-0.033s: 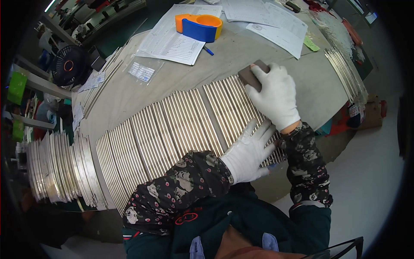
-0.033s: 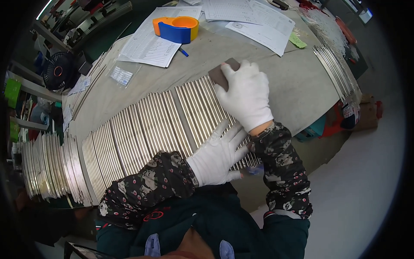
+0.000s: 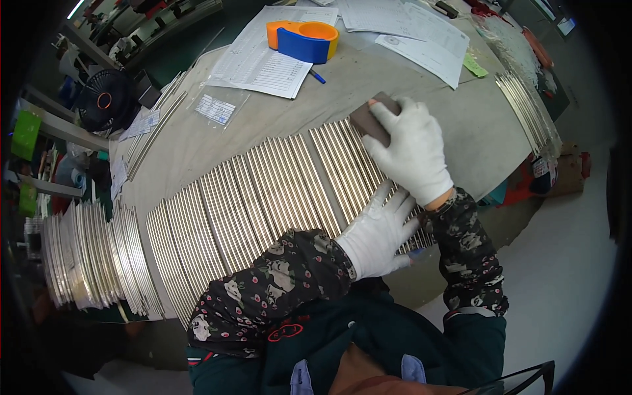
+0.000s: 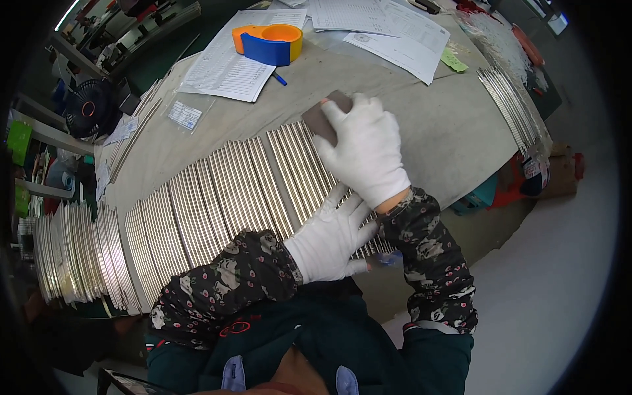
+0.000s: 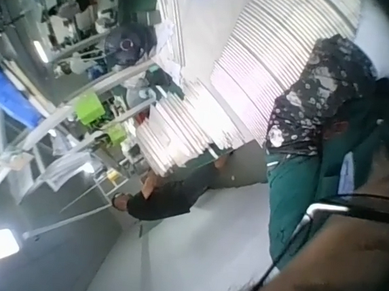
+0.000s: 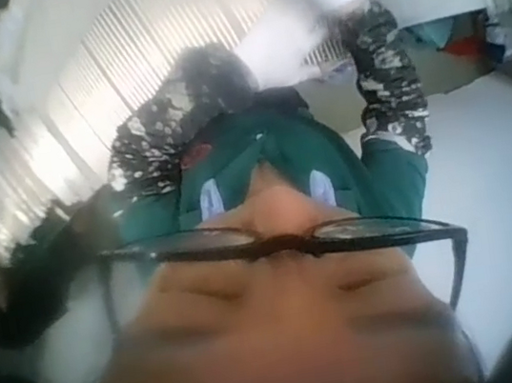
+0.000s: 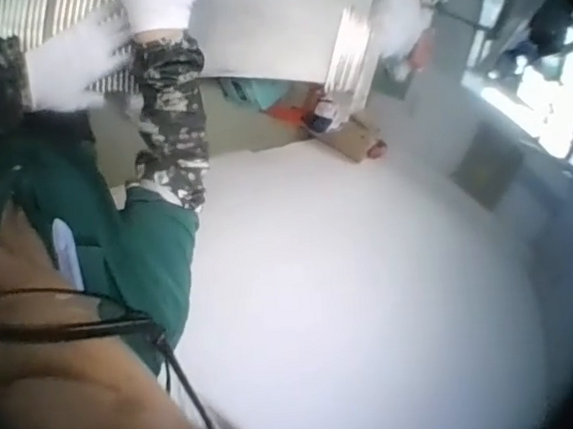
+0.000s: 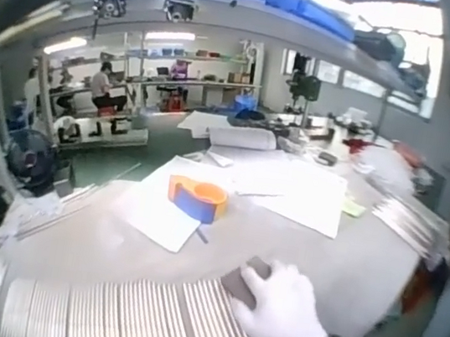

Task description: Sanding and aligning thin metal rods on a workbench.

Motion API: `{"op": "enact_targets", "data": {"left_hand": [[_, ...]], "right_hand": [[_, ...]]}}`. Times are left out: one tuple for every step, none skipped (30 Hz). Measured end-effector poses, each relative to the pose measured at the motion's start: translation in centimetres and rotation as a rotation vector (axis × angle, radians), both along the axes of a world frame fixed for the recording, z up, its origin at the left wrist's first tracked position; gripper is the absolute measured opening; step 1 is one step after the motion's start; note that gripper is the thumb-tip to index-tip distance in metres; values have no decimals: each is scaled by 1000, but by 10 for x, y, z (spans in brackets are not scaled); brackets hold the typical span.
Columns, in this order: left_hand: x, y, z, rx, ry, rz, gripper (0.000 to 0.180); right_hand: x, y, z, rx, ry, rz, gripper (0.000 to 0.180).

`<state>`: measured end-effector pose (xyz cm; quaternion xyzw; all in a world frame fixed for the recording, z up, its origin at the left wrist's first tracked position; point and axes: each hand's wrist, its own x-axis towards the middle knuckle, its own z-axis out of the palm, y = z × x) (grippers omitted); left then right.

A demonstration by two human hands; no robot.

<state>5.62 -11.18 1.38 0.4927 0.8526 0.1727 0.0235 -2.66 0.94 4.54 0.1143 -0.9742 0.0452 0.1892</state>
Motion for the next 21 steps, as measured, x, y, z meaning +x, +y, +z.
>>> {"op": "enact_targets", "data": {"left_hand": [[-3,1,8,-98,-121,-20,71],[-4,2,12,-196,-242,-40,72],[-3,2,10,-180,-165,-20,72],[0,-2,0,11,-75,5,71],[2,-5,-7,38,-65,5,72],[1,-5,-9,70,-54,-12,72],[2,-6,-9,68,-48,5,72],[2,-7,-10,49,-54,2,72],[3,-9,-9,32,-58,3,72],[6,-10,-6,27,-55,38,72],[8,-10,-5,17,-71,24,73],[10,-15,-3,0,-85,22,73],[15,-21,-3,2,-109,44,74],[21,-29,-3,-6,-108,83,74],[26,-37,-2,-2,-122,79,74],[33,-49,-1,-4,-143,80,74],[44,-62,-1,-2,-166,107,75],[53,-74,2,-10,-179,128,77],[63,-85,5,-42,-175,167,78],[73,-95,9,-73,-171,204,79],[82,-103,12,-91,-162,242,79]], "right_hand": [[5,-5,-8,-28,-25,123,43],[8,-7,-12,-56,-48,246,43],[5,-1,-10,19,-25,131,44],[-4,12,-5,60,-19,32,45],[-9,24,0,44,-27,-38,46],[-10,39,4,33,-33,-124,47],[-12,52,1,-6,2,-157,49],[-16,65,-5,-46,34,-182,51],[-17,79,-8,-18,-26,-236,53],[-16,91,-10,8,-86,-280,54],[-7,99,-9,166,-43,-304,56],[1,102,-10,313,6,-316,57],[6,103,-8,279,18,-266,57],[11,105,-9,244,27,-212,58],[18,113,-11,138,45,-45,61],[28,108,-10,-7,-48,105,69],[40,100,-12,-51,-97,225,72],[51,94,-15,-94,-145,339,76],[59,89,-22,-71,-179,383,78],[65,83,-32,-48,-214,426,81],[75,77,-36,-15,-252,442,82]]}}
